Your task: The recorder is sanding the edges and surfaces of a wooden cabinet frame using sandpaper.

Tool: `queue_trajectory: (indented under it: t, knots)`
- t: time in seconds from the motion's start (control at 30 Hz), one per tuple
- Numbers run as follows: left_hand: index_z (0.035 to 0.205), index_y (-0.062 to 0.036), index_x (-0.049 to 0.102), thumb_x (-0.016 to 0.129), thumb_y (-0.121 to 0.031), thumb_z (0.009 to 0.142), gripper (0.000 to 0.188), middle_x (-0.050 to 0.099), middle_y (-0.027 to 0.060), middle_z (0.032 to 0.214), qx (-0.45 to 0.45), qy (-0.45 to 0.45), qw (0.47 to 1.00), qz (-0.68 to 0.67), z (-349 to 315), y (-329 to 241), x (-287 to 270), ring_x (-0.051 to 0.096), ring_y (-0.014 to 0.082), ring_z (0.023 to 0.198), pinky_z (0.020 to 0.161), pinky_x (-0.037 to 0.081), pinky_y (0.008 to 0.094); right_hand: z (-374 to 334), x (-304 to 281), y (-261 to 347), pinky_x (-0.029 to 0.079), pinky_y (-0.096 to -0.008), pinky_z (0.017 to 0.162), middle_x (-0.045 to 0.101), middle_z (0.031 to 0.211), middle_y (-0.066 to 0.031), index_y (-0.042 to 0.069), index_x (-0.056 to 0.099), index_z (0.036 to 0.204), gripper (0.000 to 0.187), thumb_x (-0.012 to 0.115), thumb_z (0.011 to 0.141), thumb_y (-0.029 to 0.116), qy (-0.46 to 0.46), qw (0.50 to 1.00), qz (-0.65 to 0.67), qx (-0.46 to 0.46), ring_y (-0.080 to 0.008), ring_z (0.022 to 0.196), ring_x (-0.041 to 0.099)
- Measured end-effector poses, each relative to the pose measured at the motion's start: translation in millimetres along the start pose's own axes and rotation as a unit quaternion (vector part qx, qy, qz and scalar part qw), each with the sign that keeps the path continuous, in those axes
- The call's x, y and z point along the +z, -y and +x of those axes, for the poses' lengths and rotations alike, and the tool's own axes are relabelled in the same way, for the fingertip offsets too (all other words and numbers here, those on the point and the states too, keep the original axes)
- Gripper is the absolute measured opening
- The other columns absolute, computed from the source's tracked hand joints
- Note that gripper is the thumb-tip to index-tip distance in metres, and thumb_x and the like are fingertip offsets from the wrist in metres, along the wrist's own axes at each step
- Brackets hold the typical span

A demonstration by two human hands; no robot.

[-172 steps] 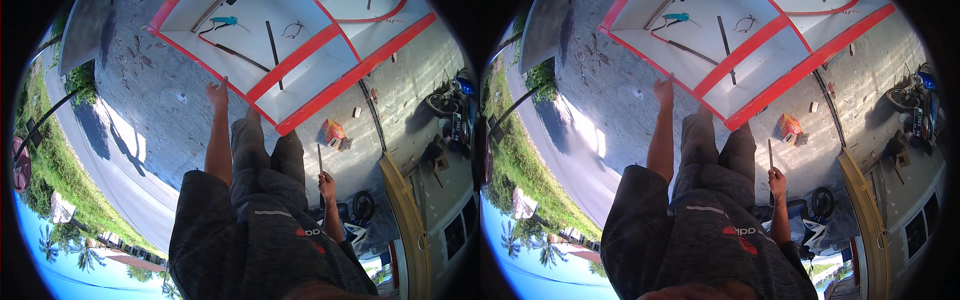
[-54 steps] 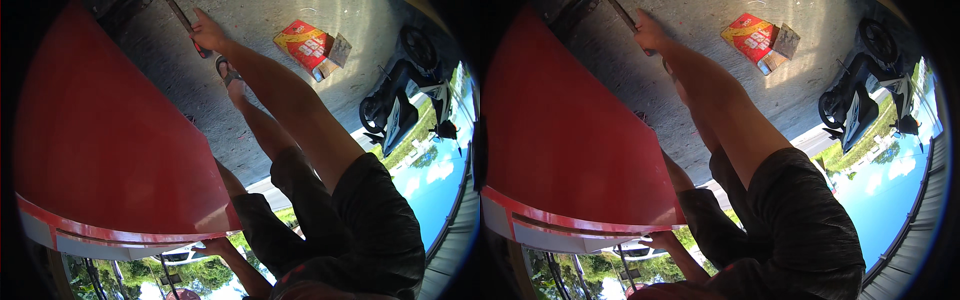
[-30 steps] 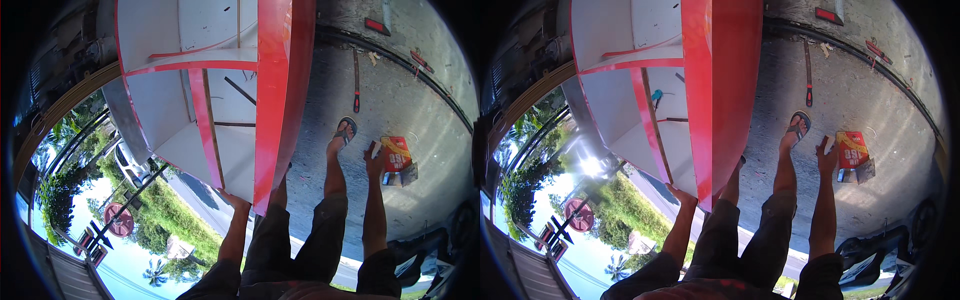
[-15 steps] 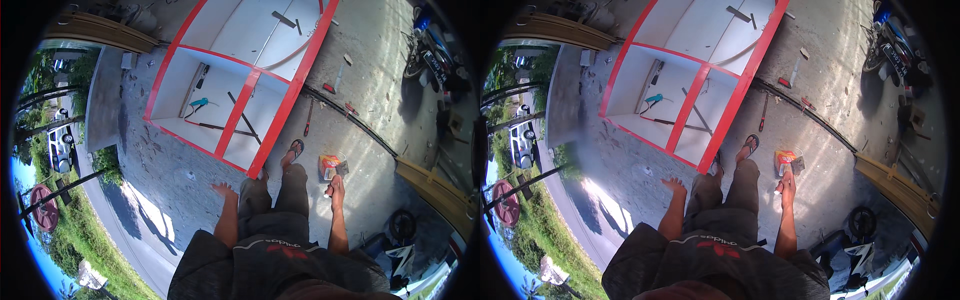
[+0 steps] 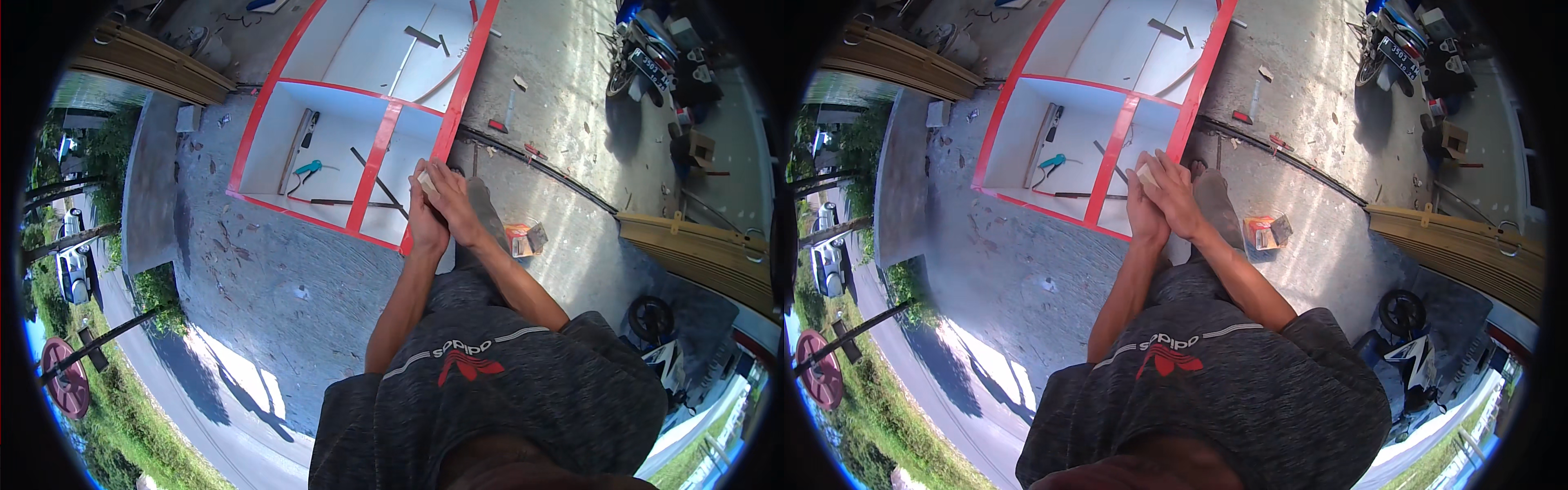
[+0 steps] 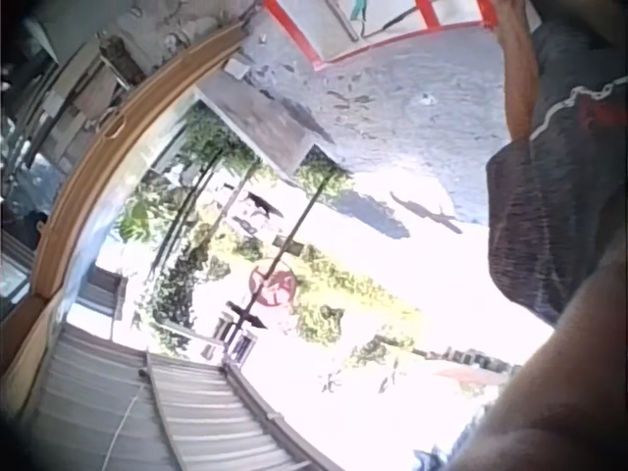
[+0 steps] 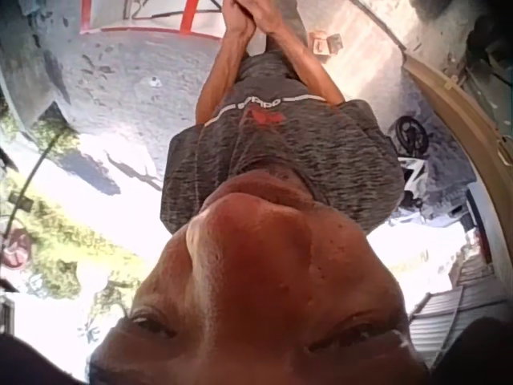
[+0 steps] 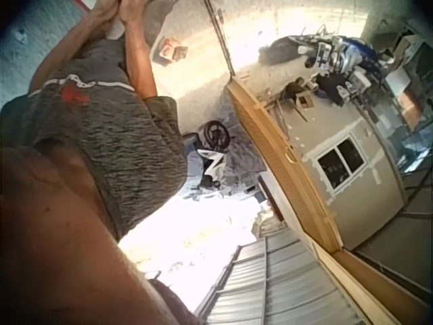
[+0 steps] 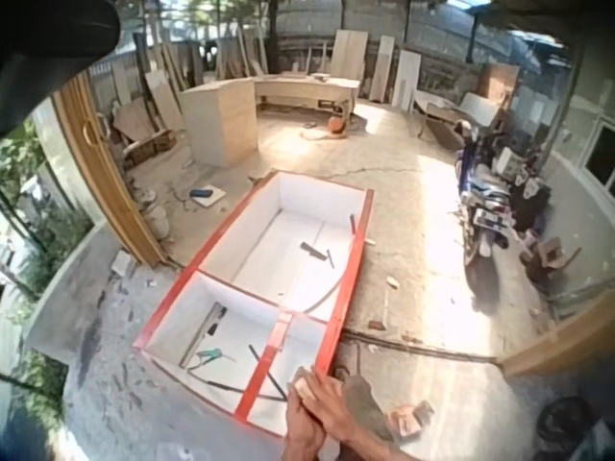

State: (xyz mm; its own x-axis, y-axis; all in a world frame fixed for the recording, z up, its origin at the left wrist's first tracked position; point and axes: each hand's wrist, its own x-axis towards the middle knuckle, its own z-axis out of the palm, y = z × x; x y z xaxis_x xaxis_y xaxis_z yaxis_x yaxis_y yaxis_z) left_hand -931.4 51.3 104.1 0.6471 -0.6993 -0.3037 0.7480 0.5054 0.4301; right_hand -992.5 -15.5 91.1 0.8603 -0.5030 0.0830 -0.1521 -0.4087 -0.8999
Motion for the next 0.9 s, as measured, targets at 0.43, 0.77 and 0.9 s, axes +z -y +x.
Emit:
queue_trajectory:
  t: [0.43,0.77,0.9]
  knots:
    - [0.158,-0.0011,0.036,0.036,-0.054,0.11,0.072,0.043,0.0128,0.158,-0.059,-0.15,0.973,0.167,206,49,-18,0.04,0.0239,0.145,0.121,0.029,0.0378,200,-102,-111,0.046,-0.0325,0.105,0.065,0.131,-0.0164,0.007,0.047,0.155,0.063,0.07,0.098,0.022,0.256,0.919,0.125,0.273,-0.0206,0.119,0.062]
    - [0.127,0.0023,0.065,0.064,-0.023,0.1,0.037,0.069,0.0149,0.117,0.144,-0.587,0.637,0.478,319,-19,-155,0.064,0.0236,0.11,0.095,0.05,0.0369,337,-81,-230,0.052,-0.028,0.09,0.07,0.116,-0.0099,0.007,0.044,0.156,0.064,0.068,0.101,0.03,0.255,0.887,0.132,0.362,-0.0126,0.099,0.065]
    - [0.118,0.0029,0.07,0.064,-0.022,0.099,0.032,0.073,0.0124,0.101,0.129,-0.578,0.626,0.508,348,-16,-159,0.067,0.0219,0.094,0.084,0.053,0.0341,342,-40,-298,0.053,-0.0281,0.083,0.071,0.105,-0.011,0.011,0.053,0.151,0.056,0.067,0.101,0.033,0.26,0.932,0.014,0.253,-0.0156,0.088,0.067]
